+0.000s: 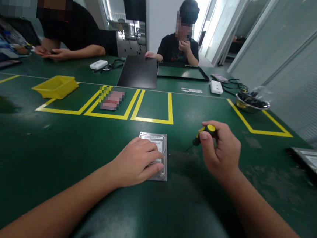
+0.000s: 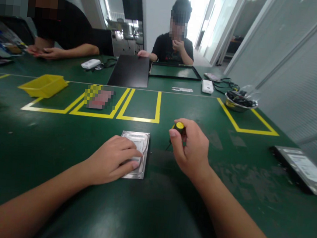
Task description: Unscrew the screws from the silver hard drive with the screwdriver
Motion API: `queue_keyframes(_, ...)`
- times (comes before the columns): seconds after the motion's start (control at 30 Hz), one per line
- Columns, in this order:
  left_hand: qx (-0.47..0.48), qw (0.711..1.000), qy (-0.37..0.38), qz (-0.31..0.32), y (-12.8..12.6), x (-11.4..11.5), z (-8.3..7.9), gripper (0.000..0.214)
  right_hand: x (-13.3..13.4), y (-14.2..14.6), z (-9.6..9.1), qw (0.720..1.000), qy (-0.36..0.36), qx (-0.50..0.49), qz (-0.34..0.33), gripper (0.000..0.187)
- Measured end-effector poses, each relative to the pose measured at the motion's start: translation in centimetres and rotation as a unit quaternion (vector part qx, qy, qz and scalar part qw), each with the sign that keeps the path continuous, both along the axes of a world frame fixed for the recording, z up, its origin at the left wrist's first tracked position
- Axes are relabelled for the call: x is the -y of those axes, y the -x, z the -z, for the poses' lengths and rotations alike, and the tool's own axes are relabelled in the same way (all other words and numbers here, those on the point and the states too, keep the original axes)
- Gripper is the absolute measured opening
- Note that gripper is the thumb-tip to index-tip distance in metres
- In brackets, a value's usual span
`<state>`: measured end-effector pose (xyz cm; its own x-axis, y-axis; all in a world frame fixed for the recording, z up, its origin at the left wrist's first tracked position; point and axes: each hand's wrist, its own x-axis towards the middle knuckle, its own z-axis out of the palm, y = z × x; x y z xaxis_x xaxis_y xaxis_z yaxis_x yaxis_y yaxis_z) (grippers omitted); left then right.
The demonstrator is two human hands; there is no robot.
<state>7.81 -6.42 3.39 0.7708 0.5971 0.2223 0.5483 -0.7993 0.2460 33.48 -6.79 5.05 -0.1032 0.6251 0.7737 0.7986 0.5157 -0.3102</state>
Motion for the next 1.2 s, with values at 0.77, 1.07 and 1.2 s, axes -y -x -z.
queue_keyframes(0.77, -0.134, 0.978, -0.069, -0.147, -8.3, -1.6, -1.3, 0.015, -0.9, -0.7, 1.4, 0.962, -0.088, 0.257, -0.009, 0.021)
queue_keyframes(1.07, -0.143, 0.976, -0.057, -0.156, -9.1, -1.3, -1.0, 0.021, -1.0, -0.6, 1.8, 0.963, -0.073, 0.26, -0.018, 0.021)
queue_keyframes(1.2, -0.148, 0.975, -0.05, -0.159, -9.2, -1.2, -0.8, 0.021, -1.0, -0.4, 1.8, 0.962, -0.08, 0.26, -0.02, 0.019)
